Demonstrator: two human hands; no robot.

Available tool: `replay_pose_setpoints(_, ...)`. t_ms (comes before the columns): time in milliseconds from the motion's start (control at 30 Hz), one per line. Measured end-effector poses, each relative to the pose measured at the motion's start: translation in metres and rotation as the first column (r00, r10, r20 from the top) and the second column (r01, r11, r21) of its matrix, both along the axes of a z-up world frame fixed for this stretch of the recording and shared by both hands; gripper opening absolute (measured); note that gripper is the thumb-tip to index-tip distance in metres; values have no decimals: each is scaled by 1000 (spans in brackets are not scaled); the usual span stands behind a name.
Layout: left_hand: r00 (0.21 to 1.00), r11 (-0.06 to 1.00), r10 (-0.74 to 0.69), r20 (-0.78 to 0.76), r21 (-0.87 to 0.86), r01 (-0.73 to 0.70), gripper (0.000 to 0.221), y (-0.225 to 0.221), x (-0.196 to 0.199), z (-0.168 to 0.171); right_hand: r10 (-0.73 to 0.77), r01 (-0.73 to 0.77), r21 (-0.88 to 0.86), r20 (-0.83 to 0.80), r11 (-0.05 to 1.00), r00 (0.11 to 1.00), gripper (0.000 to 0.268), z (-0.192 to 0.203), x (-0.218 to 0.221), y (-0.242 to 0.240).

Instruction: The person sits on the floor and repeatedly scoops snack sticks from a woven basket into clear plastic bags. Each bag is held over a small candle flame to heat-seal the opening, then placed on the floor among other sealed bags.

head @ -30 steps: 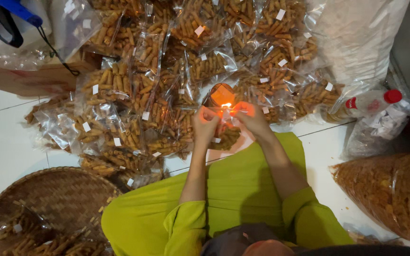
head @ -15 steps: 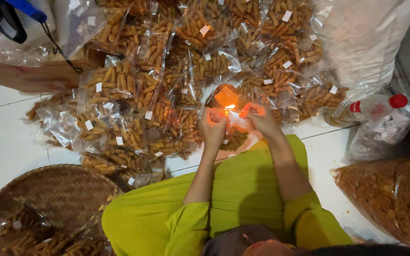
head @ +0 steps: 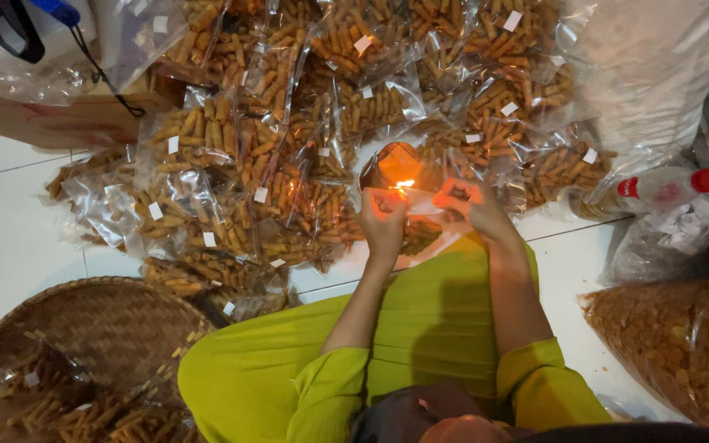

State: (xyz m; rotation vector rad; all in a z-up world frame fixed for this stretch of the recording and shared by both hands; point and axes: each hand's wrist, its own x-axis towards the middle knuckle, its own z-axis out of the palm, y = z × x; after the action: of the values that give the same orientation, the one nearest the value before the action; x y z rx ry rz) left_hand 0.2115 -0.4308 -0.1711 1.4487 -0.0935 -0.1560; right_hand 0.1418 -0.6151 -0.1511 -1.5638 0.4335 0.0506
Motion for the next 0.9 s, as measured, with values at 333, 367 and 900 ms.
replay_pose_setpoints(333, 976, 995, 39, 212, 86, -59, 24, -7, -5, -27, 104, -105, 28, 39, 994, 994, 3, -7, -4, -18)
replay_pose_setpoints(367, 956, 990, 41, 291, 115, -77, 25, -6, -6, -30, 145, -144, -19, 70, 989, 987, 3, -7, -5, -20)
replay_pose_setpoints(900, 972, 993, -41, 233, 113, 15, 19, -9, -9, -31, 218, -215, 36, -142, 976, 966, 9, 11, -10, -28)
